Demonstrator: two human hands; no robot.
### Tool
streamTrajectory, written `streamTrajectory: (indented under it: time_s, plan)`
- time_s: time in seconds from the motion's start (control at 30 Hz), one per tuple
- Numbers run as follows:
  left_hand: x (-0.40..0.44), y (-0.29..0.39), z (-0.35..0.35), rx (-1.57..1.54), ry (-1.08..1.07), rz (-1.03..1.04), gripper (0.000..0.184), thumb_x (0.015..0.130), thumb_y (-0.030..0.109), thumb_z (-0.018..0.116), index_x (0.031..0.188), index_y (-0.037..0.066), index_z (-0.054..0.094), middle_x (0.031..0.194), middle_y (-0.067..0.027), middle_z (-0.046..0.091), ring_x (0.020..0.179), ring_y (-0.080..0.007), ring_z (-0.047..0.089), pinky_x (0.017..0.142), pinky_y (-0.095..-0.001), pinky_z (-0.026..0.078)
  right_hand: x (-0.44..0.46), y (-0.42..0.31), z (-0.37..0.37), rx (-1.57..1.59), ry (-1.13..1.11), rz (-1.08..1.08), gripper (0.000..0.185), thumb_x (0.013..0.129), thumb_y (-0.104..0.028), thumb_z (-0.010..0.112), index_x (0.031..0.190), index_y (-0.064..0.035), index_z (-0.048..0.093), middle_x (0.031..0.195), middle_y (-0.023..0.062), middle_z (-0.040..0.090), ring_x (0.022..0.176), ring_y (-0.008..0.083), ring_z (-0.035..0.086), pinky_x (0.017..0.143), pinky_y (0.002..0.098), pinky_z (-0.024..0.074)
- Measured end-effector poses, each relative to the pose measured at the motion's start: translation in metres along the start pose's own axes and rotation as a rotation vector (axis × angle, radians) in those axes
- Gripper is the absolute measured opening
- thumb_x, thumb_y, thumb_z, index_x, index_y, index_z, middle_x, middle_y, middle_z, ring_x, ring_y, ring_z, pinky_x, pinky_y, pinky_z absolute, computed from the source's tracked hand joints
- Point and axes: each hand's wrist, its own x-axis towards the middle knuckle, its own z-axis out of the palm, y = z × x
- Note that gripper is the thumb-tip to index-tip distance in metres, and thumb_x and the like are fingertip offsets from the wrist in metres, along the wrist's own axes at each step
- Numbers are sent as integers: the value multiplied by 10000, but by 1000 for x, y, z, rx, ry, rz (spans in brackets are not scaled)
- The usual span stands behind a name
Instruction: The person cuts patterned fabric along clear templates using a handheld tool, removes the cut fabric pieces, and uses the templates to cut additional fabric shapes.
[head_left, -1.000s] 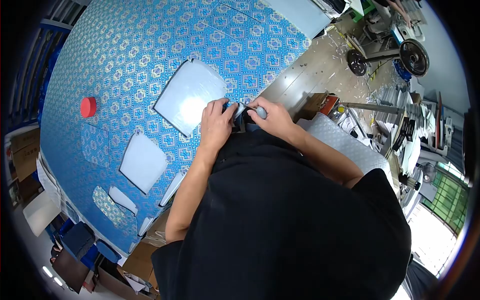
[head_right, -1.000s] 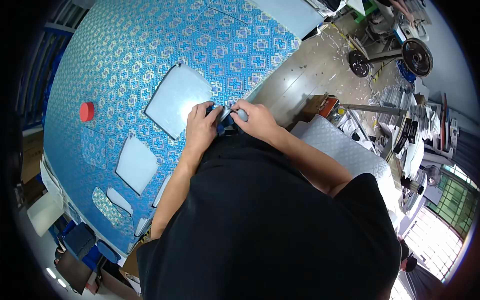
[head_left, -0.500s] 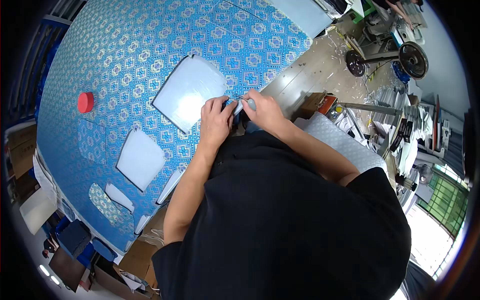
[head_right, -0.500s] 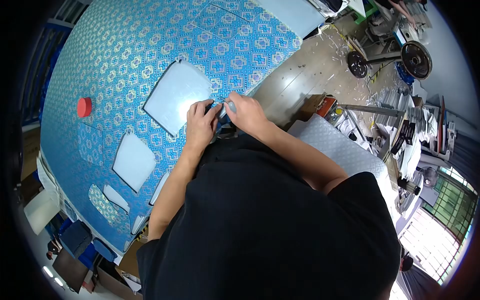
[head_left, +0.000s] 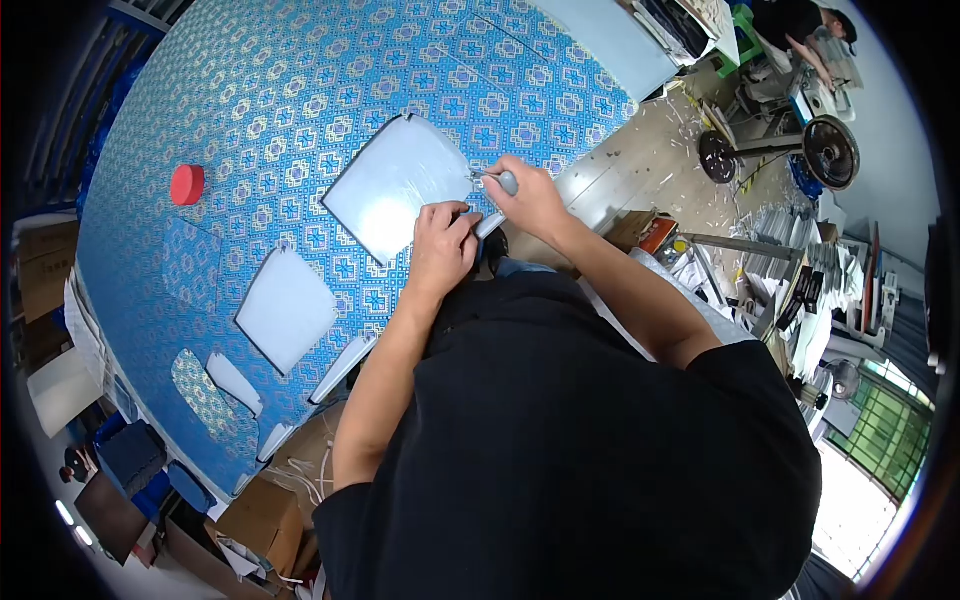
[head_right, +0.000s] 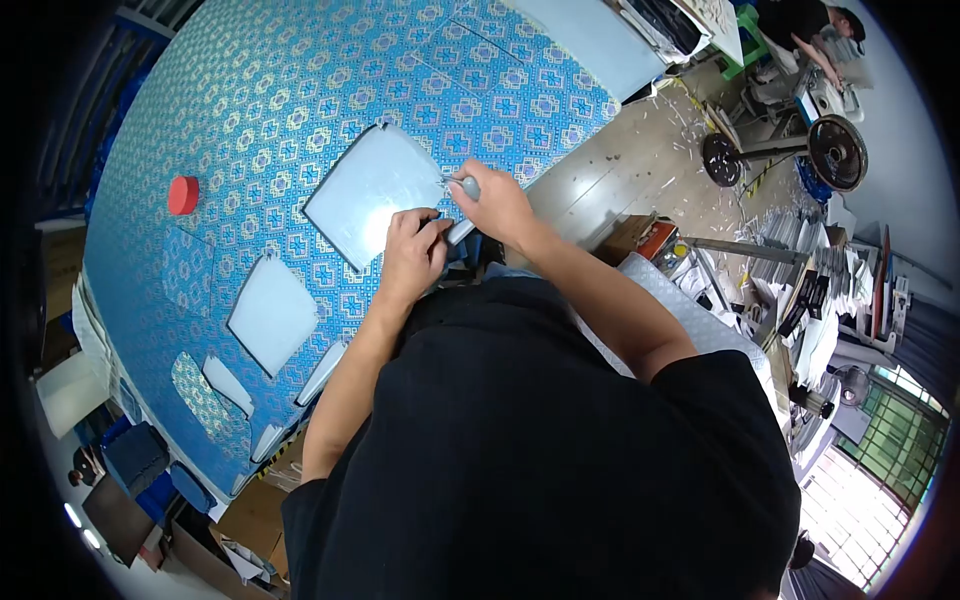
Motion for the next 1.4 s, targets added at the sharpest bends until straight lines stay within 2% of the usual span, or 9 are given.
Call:
streamTrajectory:
  time_s: [0.13,0.2,0.23,0.43,0.57,0.73,0.93,1.13,1.4]
  plan:
    - [-7,5,-2,-5,15,-29,252,798,33,719,1048,55,742,1077,-102,661,1006,-337,585,884,-455,499,4,-3,-16,-11,-90,150,200,937,-250,733,1021,-76,684,847,182,727,765,397,710,666,457,550]
    - [-8,8,-5,-5,20,-42,246,804,47,727,1050,50,738,1076,-107,660,1005,-341,587,884,-457,498,4,-1,-17,-36,-100,138,196,959,-223,734,1036,-51,680,866,139,739,771,242,729,702,358,552]
    - [-9,9,-6,-10,25,-54,242,810,60,735,1052,45,734,1075,-113,659,1004,-346,590,883,-460,497,4,-1,-17,-35,-99,135,196,959,-223,734,1036,-51,680,866,139,739,771,242,729,702,358,552]
    - [-33,5,-26,-83,30,-126,308,804,129,780,1095,41,727,1153,-166,673,1072,-389,645,930,-476,526,9,1,-2,-65,-69,8,209,992,-183,712,1161,-61,709,1102,163,743,1011,363,729,794,400,579]
    - [-69,1,-47,13,98,-202,365,838,169,785,1184,72,725,1272,-172,665,1160,-384,636,1014,-472,502,25,8,13,-103,-62,-105,203,977,-132,708,1168,-67,727,1185,173,737,1074,359,719,885,421,585]
    - [-98,-12,-87,79,272,-285,287,837,113,772,1119,71,739,1207,-145,685,1111,-359,645,966,-470,510,53,-4,25,-156,-76,-197,357,977,-102,676,1332,-90,638,1351,217,652,1294,420,586,1061,492,490]
    - [-137,-27,-139,177,547,-545,252,869,80,733,1117,36,742,1171,-188,687,1105,-389,641,977,-460,514,63,38,52,-149,-94,-328,491,778,19,695,1257,-62,620,1360,266,619,1334,471,533,1100,539,433]
    - [-193,-37,-159,191,649,-698,214,901,60,707,1113,31,718,1182,-171,671,1129,-357,632,991,-425,510,63,41,56,-227,-57,-294,449,913,-12,635,1358,-55,589,1480,290,542,1371,473,506,1153,515,380]
    - [-214,-33,-147,324,603,-745,167,852,87,714,1013,71,754,1141,-110,674,1116,-337,600,975,-448,485,63,44,53,-283,-67,-288,432,936,-11,621,1365,-42,587,1479,275,549,1378,458,508,1158,498,381]
